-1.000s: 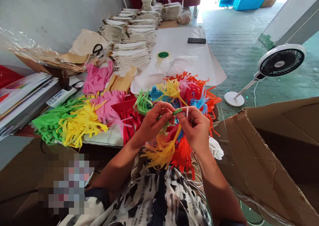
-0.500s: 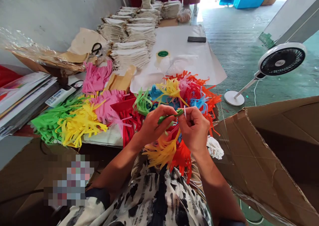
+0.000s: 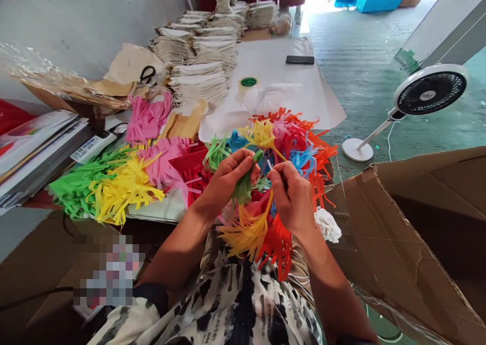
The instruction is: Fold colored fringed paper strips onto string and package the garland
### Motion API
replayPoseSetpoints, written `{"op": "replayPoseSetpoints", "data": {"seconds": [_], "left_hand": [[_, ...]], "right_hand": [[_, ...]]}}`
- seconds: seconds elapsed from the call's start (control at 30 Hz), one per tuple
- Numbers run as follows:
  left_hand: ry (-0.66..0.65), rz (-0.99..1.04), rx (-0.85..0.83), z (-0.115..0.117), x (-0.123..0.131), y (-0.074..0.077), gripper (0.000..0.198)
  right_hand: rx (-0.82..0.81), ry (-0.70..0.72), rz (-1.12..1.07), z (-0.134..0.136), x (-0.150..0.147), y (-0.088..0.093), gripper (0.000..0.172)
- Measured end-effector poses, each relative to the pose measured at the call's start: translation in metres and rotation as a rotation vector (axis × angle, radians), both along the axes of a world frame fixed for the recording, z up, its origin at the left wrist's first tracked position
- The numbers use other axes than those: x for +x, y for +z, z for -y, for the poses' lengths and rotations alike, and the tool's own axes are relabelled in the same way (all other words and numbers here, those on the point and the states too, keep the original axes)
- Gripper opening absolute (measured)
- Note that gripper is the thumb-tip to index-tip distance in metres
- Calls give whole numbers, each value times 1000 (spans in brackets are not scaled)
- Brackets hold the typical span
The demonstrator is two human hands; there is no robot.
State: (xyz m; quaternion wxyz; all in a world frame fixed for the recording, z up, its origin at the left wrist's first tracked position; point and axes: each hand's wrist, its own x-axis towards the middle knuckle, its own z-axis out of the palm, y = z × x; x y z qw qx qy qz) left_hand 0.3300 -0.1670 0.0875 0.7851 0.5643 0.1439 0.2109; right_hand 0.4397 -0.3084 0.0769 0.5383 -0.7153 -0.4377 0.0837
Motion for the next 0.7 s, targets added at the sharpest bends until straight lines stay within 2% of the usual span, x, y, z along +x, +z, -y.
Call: {"op": "replayPoseSetpoints", "data": {"seconds": [0.13, 0.3, 0.6, 0.7], "left_hand": [[9, 9, 39, 0, 1, 0, 29], [-2, -9, 102, 2, 1, -2, 35], [61, -31, 348, 2, 1, -8, 38], [72, -27, 313, 3, 2, -9, 36]], "right_hand": [[14, -15, 92, -1, -3, 1, 23], [-11, -14, 126, -4, -2, 1, 23], [-13, -16, 158, -2, -1, 2, 23], [-15, -23, 155, -1, -1, 3, 23]]}}
